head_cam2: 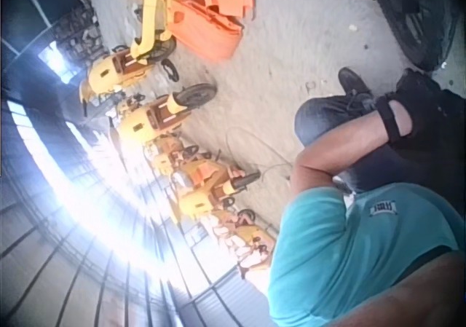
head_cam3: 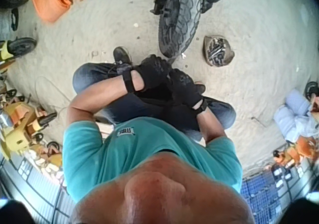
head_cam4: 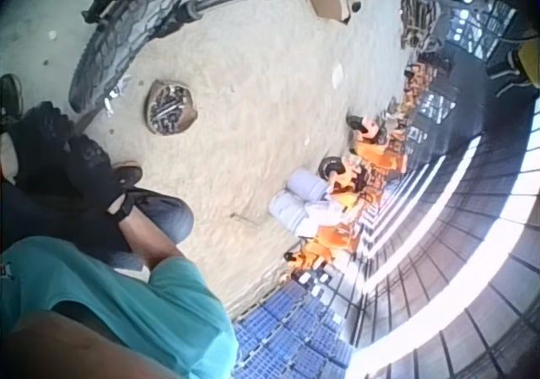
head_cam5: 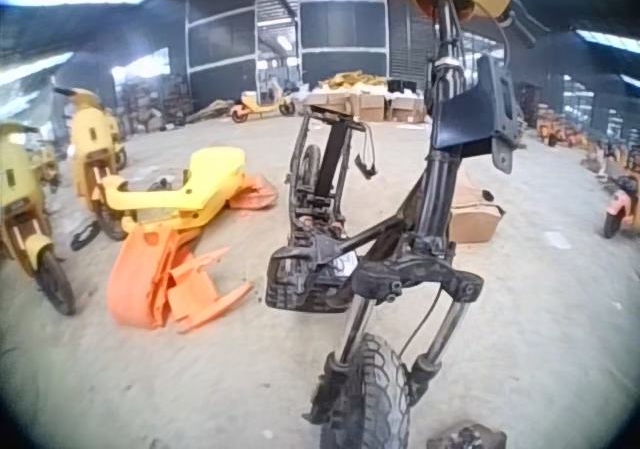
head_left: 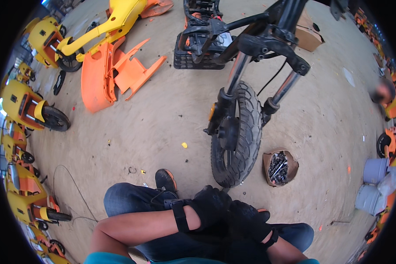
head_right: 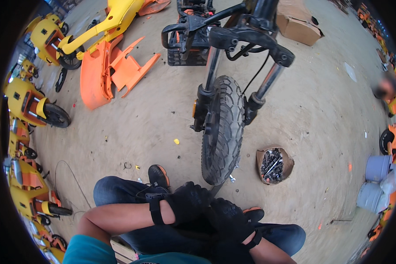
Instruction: The person picks up an orange plastic body panel from the floor and fits it onto the front frame of a black scooter, aligning and pressing the panel into position by hand around the front fork.
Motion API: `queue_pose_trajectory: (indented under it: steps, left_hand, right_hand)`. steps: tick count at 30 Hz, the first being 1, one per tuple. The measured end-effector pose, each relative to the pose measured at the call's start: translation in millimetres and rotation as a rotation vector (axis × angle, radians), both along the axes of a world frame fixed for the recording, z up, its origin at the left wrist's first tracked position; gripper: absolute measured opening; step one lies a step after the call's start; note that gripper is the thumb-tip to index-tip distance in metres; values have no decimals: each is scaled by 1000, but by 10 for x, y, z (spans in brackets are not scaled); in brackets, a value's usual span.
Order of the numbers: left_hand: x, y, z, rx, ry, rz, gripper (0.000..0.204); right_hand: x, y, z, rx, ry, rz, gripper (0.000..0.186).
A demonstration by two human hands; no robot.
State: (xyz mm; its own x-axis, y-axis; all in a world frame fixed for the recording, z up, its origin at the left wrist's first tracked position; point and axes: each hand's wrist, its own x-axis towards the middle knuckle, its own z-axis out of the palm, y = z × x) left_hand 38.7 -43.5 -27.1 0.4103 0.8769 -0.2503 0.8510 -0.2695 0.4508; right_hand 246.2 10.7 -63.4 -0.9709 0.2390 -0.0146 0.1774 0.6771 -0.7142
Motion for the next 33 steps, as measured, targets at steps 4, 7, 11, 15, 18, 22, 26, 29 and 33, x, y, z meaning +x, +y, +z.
queue_pose_trajectory:
  steps: [4,7,11,15,18,22,26,29,33]
  left_hand:
    - [19,18,-44,12,-78,50,22]
    - [81,14,-196,-35,-32,73,21]
    - [82,154,-98,-28,-123,89,20]
    - [-30,181,62,15,-297,130,23]
    - [-125,213,288,33,-333,183,30]
    - [-382,160,205,-39,-202,363,38]
    - [-1606,223,-270,238,76,514,12]
    - [-2760,-148,-377,145,298,682,28]
    - [-3375,-1857,-257,-265,673,894,19]
  right_hand:
    - [-47,90,55,-50,-17,-16,42]
    - [-70,128,-53,-134,-151,109,44]
    - [-217,87,-176,-260,-144,58,40]
    - [-361,4,-228,-316,-159,-43,37]
    - [-399,-61,-247,-317,-177,-109,34]
    - [-433,-258,-261,-317,-183,-176,31]
    - [-478,-413,-232,-343,-220,-175,27]
    - [-444,-476,-363,-610,-265,-251,24]
    - [-344,-436,-534,-642,-320,-231,19]
